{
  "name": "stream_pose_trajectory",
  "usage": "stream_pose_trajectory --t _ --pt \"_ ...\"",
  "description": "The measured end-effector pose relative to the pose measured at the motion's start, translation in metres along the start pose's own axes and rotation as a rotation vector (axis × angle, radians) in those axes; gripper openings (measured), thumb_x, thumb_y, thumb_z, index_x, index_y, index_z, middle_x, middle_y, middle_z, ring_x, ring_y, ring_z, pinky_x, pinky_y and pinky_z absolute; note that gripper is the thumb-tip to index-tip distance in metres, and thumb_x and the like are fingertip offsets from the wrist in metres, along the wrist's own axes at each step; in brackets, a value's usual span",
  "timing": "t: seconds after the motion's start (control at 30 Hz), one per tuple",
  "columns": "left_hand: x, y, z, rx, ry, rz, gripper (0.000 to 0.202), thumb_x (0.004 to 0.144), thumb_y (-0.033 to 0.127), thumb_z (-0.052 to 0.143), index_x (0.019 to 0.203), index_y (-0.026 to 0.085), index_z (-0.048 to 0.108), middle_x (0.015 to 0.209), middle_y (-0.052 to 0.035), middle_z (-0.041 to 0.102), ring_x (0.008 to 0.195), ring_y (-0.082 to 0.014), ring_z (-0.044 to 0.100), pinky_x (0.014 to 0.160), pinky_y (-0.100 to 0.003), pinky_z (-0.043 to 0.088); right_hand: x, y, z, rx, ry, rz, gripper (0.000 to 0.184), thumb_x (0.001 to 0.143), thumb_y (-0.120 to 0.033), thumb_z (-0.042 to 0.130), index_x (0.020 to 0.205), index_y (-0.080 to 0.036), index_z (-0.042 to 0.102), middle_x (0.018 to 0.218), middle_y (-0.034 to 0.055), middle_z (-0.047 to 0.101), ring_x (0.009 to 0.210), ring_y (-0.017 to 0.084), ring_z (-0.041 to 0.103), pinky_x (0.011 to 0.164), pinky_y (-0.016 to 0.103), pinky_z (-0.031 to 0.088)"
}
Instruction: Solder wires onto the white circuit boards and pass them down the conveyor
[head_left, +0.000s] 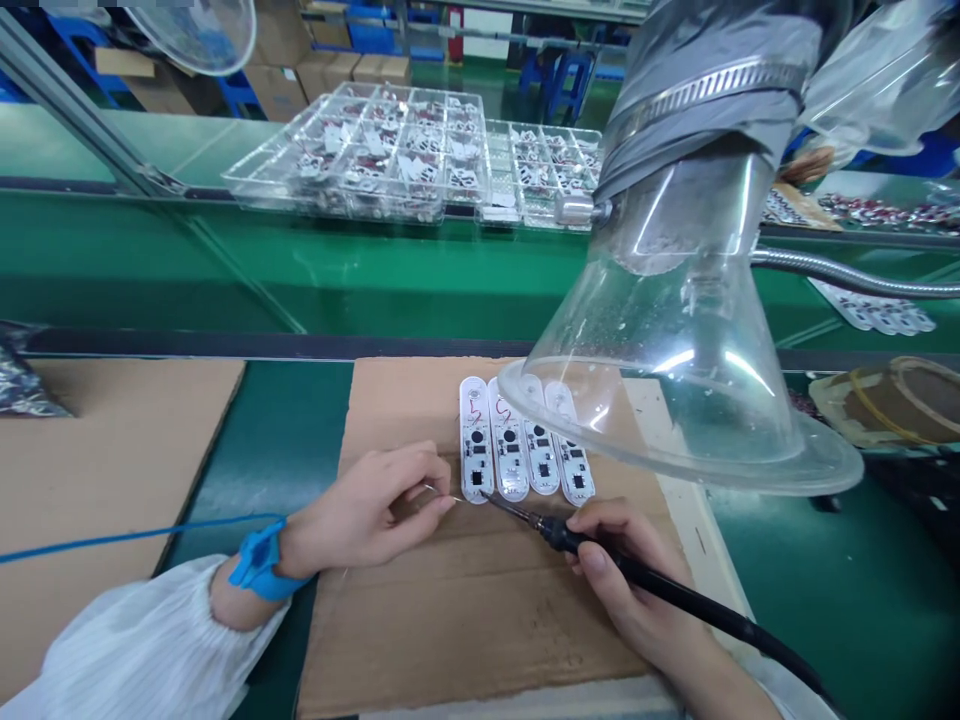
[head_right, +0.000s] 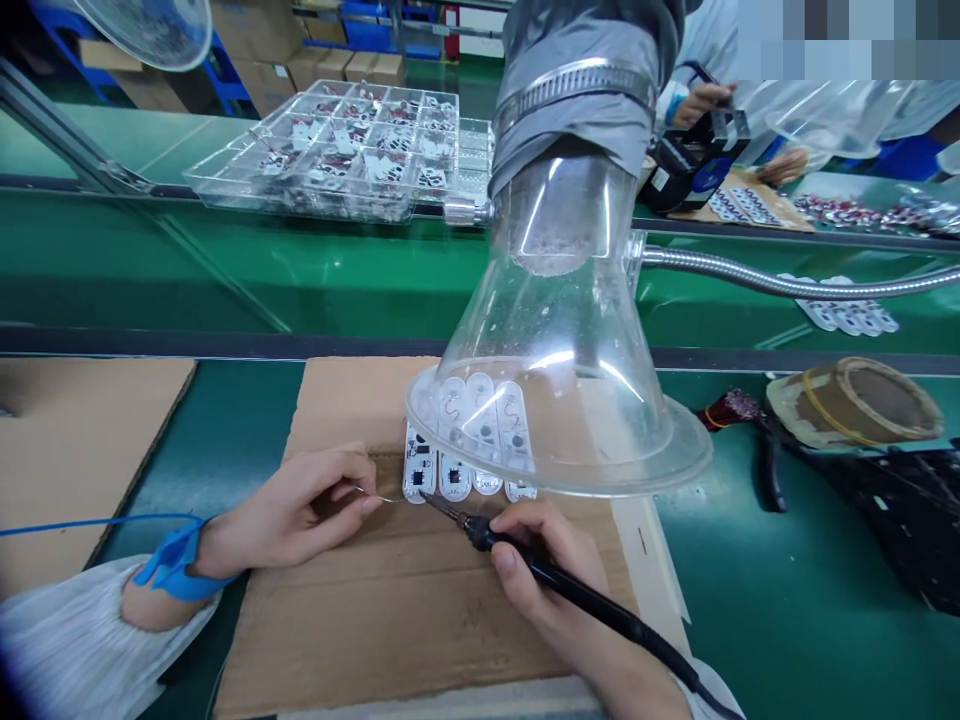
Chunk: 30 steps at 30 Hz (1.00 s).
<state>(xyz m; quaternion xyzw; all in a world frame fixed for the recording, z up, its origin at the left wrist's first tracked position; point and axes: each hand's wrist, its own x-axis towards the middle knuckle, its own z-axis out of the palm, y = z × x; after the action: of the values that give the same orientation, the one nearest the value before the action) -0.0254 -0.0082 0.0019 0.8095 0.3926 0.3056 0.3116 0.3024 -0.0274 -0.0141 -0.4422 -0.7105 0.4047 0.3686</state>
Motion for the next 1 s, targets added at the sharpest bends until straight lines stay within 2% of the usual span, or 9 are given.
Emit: stream_pose_trajectory --t 0.1,0.37,0.57,0.73,0.9,1.0 --pt "0.000 0.001 0.000 -0.013 0.015 0.003 0.012 0.102 0.011 0.058 0.099 0.022 0.056 0.077 0.0078 0.045 0.059 -0.0080 0.042 0.054 -0.021 0.033 -0.003 0.004 -0.001 0.008 0.006 0.004 0.014 0.111 -0.043 0.067 0.114 -0.029 0.068 0.096 0.0011 0.075 0.073 0.015 0.078 0.065 0.021 0.062" --pt "0.003 0.002 0.000 0.015 0.010 -0.008 0.010 0.102 0.013 0.059 0.099 0.021 0.058 0.076 0.0081 0.049 0.057 -0.0070 0.043 0.054 -0.021 0.033 0.003 -0.003 0.000 -0.013 -0.053 -0.019 0.016 0.112 -0.046 0.065 0.114 -0.031 0.068 0.086 -0.0015 0.074 0.069 0.013 0.075 0.062 0.019 0.060" --pt "0.001 0.001 -0.001 0.008 0.032 -0.007 0.010 0.102 0.013 0.059 0.097 0.021 0.057 0.076 0.0081 0.047 0.058 -0.0074 0.043 0.054 -0.021 0.032 -0.003 0.007 -0.002 0.035 -0.023 0.012 0.020 0.111 -0.049 0.066 0.118 -0.031 0.068 0.097 0.0007 0.076 0.074 0.015 0.077 0.065 0.021 0.061" --pt "0.001 -0.001 0.000 0.027 0.003 -0.017 0.009 0.103 0.014 0.059 0.098 0.021 0.056 0.076 0.0082 0.047 0.056 -0.0069 0.041 0.053 -0.022 0.031 0.004 -0.002 -0.001 0.029 -0.078 -0.008 0.024 0.110 -0.053 0.067 0.116 -0.030 0.069 0.087 -0.0004 0.075 0.072 0.015 0.076 0.064 0.020 0.060" --pt "0.001 -0.002 0.000 0.042 -0.009 -0.010 0.008 0.102 0.015 0.059 0.099 0.022 0.056 0.078 0.0072 0.052 0.057 -0.0073 0.044 0.054 -0.022 0.031 0.008 -0.006 0.000 0.039 -0.081 -0.008 0.025 0.109 -0.056 0.067 0.116 -0.031 0.070 0.087 -0.0011 0.076 0.074 0.014 0.077 0.066 0.019 0.060" --pt "-0.002 -0.002 0.000 0.041 0.003 -0.014 0.008 0.102 0.015 0.059 0.098 0.022 0.056 0.076 0.0076 0.050 0.057 -0.0076 0.044 0.055 -0.022 0.032 0.004 -0.003 0.000 0.073 -0.087 -0.008 0.027 0.108 -0.056 0.069 0.117 -0.031 0.070 0.088 -0.0002 0.076 0.075 0.014 0.077 0.067 0.019 0.060"
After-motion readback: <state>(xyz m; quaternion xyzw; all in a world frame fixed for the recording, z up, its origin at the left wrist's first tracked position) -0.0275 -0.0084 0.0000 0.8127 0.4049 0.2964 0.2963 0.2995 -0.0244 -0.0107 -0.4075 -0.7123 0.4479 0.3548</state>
